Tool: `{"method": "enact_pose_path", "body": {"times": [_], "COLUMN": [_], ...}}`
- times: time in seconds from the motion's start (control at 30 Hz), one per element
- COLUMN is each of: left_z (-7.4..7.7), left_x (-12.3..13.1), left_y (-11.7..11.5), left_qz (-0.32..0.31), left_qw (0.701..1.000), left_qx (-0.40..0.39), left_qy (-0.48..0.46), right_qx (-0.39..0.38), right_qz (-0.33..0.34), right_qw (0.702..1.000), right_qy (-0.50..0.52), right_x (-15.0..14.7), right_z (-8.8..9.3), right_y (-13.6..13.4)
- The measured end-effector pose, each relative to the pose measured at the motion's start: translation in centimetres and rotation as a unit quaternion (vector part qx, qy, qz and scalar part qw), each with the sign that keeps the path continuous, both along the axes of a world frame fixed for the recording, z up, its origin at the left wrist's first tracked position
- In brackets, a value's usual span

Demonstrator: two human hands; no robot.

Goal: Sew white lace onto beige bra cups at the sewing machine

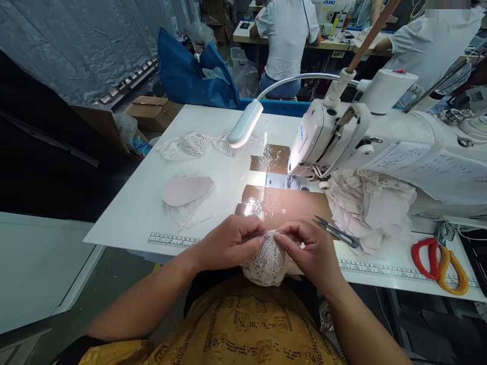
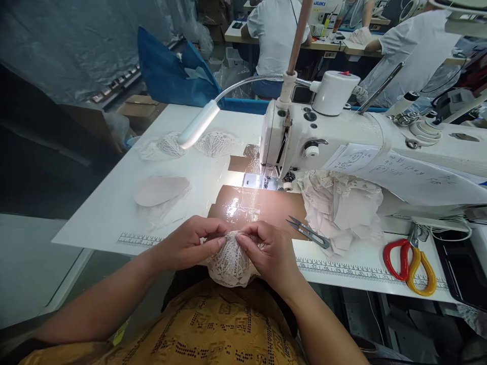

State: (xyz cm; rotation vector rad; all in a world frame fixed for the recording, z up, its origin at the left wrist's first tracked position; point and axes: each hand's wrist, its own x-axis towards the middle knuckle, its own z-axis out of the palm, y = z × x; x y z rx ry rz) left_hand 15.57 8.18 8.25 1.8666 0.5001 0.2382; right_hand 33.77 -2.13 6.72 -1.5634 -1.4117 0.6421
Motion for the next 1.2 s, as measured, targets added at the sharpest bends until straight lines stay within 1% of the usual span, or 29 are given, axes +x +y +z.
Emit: {"method": "enact_pose_path", "body": {"times": [0.1,0.2,0.23,0.3,0.33,0.37,0.4,0.47,0.5,0.63,0.73,0.83,0.93,1.1,1.2], "left_z": [0.1,0.0,-0.1,-0.4,-0.5,-0.6,-0.6,-0.6,-0.6,-0.7,-1.0,-1.1,-1.0,-0.6,-0.9], "left_x": [-0.1,-0.4,-0.6,-0.9,-1.1,-1.2,-1.2,-1.0,-0.8,0.4,1.2,1.5,1.6,1.8,2.3], "left_y": [0.0,0.3,0.4,0.8,1.0,1.2,1.2,1.2,1.1,0.4,0.0,-0.1,0.0,0.4,0.3], "left_qz": [-0.009,-0.018,-0.005,0.049,0.075,0.089,0.086,0.047,0.028,-0.004,-0.004,0.002,-0.009,-0.005,0.000], "left_qw": [1.000,0.999,0.998,0.993,0.991,0.991,0.994,0.998,0.998,0.997,0.993,0.992,0.992,0.993,0.987], "left_qx": [0.011,0.033,0.055,0.103,0.108,0.094,0.065,-0.001,-0.020,-0.066,-0.109,-0.116,-0.118,-0.097,-0.139], "left_qy": [-0.017,-0.006,0.008,0.036,0.037,0.024,0.003,-0.040,-0.053,-0.043,-0.042,-0.047,-0.050,-0.072,-0.083], "right_qx": [-0.028,-0.048,-0.052,-0.054,-0.052,-0.047,-0.041,-0.028,-0.023,-0.018,-0.032,-0.060,-0.078,-0.071,-0.076], "right_qz": [0.037,0.049,0.043,0.030,0.024,0.018,0.013,0.008,0.009,0.029,0.045,0.065,0.071,0.065,0.072], "right_qw": [0.999,0.997,0.996,0.993,0.993,0.993,0.994,0.995,0.996,0.997,0.995,0.992,0.990,0.991,0.988], "right_qy": [-0.002,0.038,0.059,0.096,0.105,0.107,0.105,0.091,0.085,0.068,0.083,0.094,0.093,0.091,0.111], "right_x": [0.4,0.6,0.6,0.6,0.6,0.5,0.5,0.4,0.3,0.4,0.9,1.3,1.5,1.6,1.7], "right_z": [0.3,0.4,0.4,0.4,0.4,0.4,0.4,0.5,0.6,0.6,0.3,0.4,0.6,1.0,1.0], "right_y": [0.3,0.3,0.2,0.1,0.0,-0.1,-0.1,-0.1,-0.1,0.0,0.0,0.0,0.1,0.1,0.2]}}
